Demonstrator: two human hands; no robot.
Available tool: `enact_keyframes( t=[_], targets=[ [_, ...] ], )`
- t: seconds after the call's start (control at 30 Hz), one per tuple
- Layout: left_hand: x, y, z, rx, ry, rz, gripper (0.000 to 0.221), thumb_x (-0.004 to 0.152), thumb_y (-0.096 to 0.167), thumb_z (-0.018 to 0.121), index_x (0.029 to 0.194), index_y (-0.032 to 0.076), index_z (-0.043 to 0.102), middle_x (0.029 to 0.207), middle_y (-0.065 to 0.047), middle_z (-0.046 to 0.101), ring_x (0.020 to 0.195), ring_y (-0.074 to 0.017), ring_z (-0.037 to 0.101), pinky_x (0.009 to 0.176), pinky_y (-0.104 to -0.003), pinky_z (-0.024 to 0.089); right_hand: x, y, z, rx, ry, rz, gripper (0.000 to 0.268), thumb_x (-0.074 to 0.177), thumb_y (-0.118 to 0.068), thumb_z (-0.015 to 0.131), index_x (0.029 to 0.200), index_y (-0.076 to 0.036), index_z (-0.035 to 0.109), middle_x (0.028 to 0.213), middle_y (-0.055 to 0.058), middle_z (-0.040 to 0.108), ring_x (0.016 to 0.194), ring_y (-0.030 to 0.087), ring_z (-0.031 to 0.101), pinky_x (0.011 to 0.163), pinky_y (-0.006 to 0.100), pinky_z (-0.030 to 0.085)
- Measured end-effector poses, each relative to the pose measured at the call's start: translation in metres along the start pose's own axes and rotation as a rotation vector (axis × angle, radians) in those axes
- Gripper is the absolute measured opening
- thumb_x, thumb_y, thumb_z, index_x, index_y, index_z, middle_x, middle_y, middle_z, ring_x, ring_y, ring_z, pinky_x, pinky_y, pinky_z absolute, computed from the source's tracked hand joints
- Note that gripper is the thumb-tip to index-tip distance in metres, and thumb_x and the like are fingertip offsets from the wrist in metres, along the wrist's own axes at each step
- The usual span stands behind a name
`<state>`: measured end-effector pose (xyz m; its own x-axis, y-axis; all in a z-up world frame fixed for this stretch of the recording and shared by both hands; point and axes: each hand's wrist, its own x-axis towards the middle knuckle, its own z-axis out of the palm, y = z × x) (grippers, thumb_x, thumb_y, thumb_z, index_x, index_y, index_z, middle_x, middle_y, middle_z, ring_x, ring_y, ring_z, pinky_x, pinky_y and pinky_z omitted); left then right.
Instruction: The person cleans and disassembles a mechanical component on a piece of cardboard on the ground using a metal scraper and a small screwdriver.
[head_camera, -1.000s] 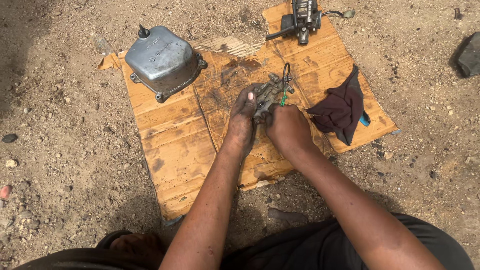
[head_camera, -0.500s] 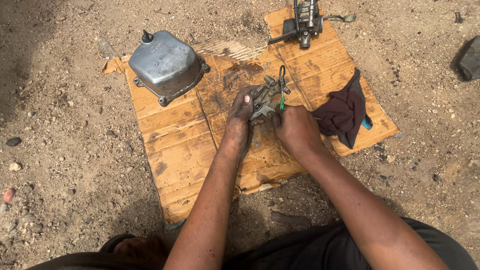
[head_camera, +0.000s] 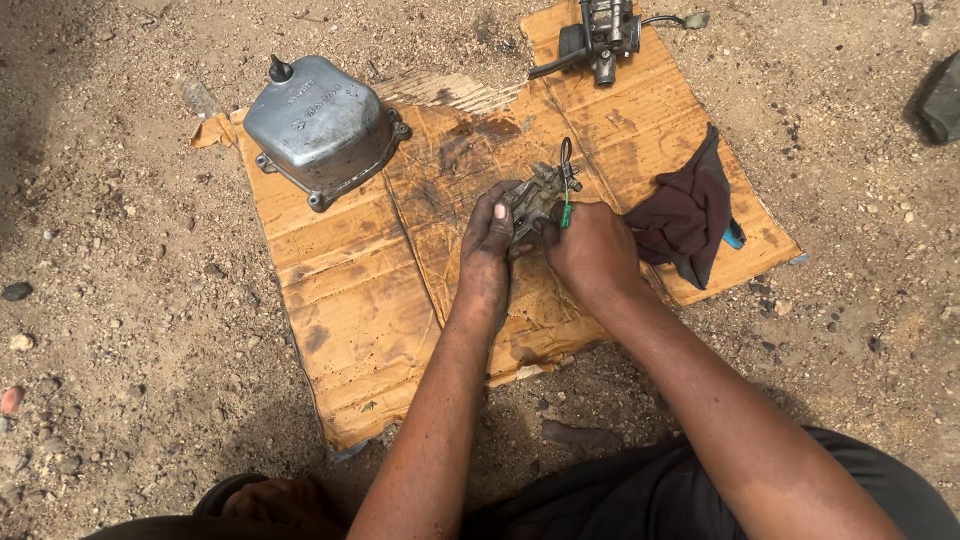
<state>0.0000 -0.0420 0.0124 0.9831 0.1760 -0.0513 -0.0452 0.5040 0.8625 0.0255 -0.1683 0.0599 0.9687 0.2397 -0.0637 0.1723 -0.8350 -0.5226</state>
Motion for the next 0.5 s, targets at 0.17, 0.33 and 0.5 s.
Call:
enact_keyframes(
  t=[0.17, 0.33, 0.5],
  targets=[
    [-0.002, -0.007, -0.002, 0.065, 0.047, -0.032, 0.040, 0.109, 0.031, 0.045, 0.143, 0.013, 0.055, 0.124, -0.008, 0.062, 0.107, -0.0181, 0.060, 0.094, -0.035, 0.053, -0.002, -0.004, 0.012, -0.021, 0.146, -0.187, 0.018, 0.088, -0.017, 0.070, 0.083, 0.000, 0.075, 0.073, 0.025, 0.069, 0.071, 0.042, 0.070, 0.067, 0.052, 0.056],
    [-0.002, -0.009, -0.008, 0.080, 0.068, -0.033, 0.036, 0.110, 0.032, 0.043, 0.137, 0.014, 0.056, 0.128, -0.008, 0.064, 0.112, -0.0189, 0.061, 0.093, -0.037, 0.049, 0.007, 0.008, 0.019, 0.076, -0.050, 0.000, 0.023, 0.096, -0.024, 0.068, 0.090, -0.003, 0.075, 0.072, 0.021, 0.070, 0.067, 0.037, 0.071, 0.067, 0.051, 0.056],
    [0.000, -0.015, 0.000, 0.052, 0.027, -0.030, 0.038, 0.109, 0.033, 0.044, 0.139, 0.014, 0.058, 0.126, -0.011, 0.064, 0.114, -0.0200, 0.062, 0.101, -0.037, 0.052, 0.013, 0.014, 0.025, -0.127, 0.040, -0.104, 0.014, 0.085, -0.017, 0.071, 0.090, -0.004, 0.074, 0.073, 0.020, 0.069, 0.067, 0.035, 0.071, 0.066, 0.047, 0.057]
  ],
)
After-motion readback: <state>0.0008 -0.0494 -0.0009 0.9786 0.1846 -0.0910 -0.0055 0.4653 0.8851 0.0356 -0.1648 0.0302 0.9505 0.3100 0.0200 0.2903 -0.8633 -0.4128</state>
